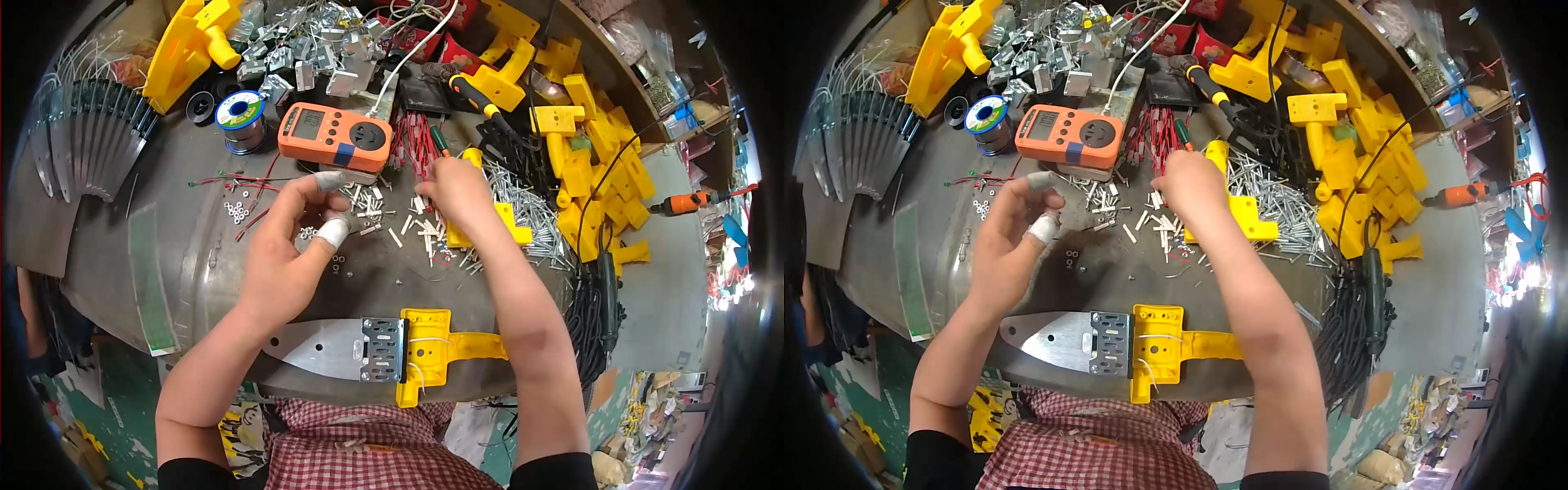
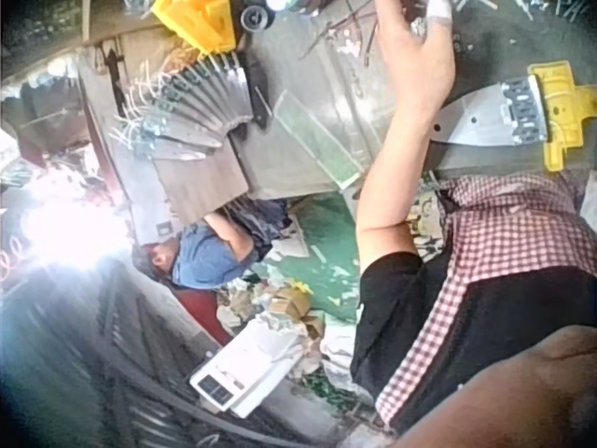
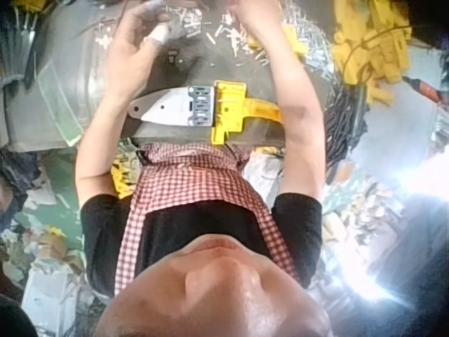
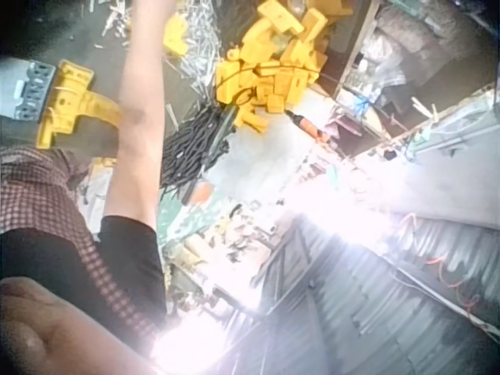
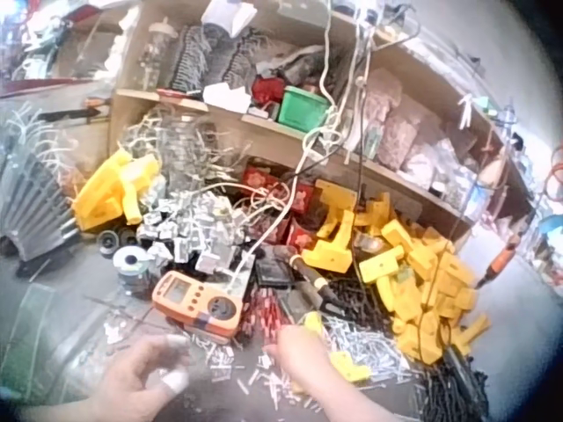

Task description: Assembling and soldering internal components of a yellow handheld heating tool at a factory workbench.

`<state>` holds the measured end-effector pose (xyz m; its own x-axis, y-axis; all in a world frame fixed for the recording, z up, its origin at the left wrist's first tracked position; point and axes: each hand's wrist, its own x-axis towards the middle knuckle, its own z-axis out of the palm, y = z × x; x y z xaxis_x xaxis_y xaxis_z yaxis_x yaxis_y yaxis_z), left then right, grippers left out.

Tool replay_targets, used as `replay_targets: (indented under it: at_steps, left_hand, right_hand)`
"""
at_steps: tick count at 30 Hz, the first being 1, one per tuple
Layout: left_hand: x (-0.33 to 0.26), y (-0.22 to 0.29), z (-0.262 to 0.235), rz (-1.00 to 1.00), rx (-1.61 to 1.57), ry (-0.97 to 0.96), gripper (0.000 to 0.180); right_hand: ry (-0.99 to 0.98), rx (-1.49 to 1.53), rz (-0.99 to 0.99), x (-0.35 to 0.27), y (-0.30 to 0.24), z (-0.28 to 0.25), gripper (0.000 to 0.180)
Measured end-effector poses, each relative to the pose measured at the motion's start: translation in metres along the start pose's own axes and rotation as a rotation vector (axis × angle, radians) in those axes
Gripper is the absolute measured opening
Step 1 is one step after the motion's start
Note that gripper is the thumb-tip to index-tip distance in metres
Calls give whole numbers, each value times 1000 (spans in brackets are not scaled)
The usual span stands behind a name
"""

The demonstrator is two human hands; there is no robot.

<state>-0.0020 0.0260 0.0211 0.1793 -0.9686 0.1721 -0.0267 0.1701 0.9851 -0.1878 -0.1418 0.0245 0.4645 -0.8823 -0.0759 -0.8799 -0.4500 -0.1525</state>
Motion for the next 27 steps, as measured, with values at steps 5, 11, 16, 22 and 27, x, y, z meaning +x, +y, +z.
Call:
replay_targets:
  at_steps: [5,11,16,22,27]
  left_hand:
    - [-2,2,-1,0,-24,21,31]
    - [-2,12,10,435,662,1,46]
    - [16,21,35,835,1061,-34,38]
    - [-22,39,24,561,932,-644,9]
    - [-85,65,8,457,818,-988,13]
  right_hand:
    - [-140,-84,12,17,0,11,29]
    - [15,365,-76,-28,13,-7,25]
    - [-207,771,-64,-113,-24,-53,13]
    - [-59,344,-496,-170,14,-50,17]
    - [-191,146,-668,-212,31,-39,13]
